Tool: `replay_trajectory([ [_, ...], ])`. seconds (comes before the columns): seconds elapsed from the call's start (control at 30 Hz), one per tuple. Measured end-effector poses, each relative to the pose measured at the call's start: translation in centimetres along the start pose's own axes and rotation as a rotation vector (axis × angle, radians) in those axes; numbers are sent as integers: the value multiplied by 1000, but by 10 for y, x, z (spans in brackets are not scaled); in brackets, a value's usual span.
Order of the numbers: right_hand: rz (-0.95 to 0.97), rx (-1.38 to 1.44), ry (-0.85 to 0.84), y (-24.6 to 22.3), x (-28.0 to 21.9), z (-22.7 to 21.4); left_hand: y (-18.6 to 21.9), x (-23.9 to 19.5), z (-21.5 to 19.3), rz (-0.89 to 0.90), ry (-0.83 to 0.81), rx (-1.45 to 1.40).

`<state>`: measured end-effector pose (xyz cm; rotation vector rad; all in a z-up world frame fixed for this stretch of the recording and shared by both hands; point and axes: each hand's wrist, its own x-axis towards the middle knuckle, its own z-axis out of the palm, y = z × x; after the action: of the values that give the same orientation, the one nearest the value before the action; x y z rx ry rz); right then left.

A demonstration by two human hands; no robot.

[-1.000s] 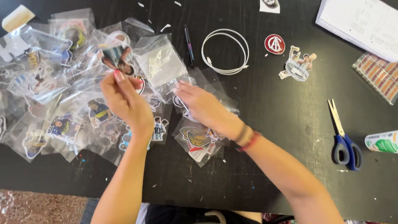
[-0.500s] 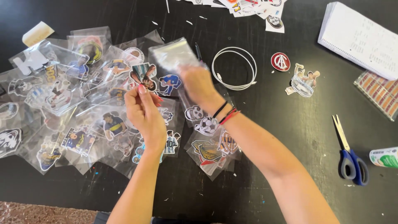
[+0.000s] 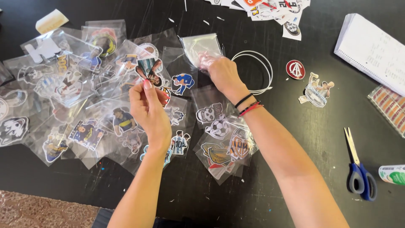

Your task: Cutting a sticker with scissors and then placing various stickers into individual plastic bags.

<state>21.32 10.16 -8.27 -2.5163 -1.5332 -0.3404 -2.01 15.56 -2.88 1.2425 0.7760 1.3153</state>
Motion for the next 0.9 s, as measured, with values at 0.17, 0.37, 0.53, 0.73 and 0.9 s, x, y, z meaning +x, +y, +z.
replay_trajectory([
  [0.17, -246, -128, 125, 31, 0, 45, 0, -1, 0, 5, 6, -9],
  [0.37, 52, 359, 158, 23, 48, -45, 18, -2, 0, -109, -22, 67],
  [0.53, 53, 532, 214, 48, 94, -79, 20, 0, -2, -115, -33, 42],
  [0.73, -11, 373, 283, 50, 54, -144, 15, 0, -4, -114, -133, 57],
  [0.9, -103, 206, 322, 24, -32, -238, 19, -1, -6, 199, -320, 119],
])
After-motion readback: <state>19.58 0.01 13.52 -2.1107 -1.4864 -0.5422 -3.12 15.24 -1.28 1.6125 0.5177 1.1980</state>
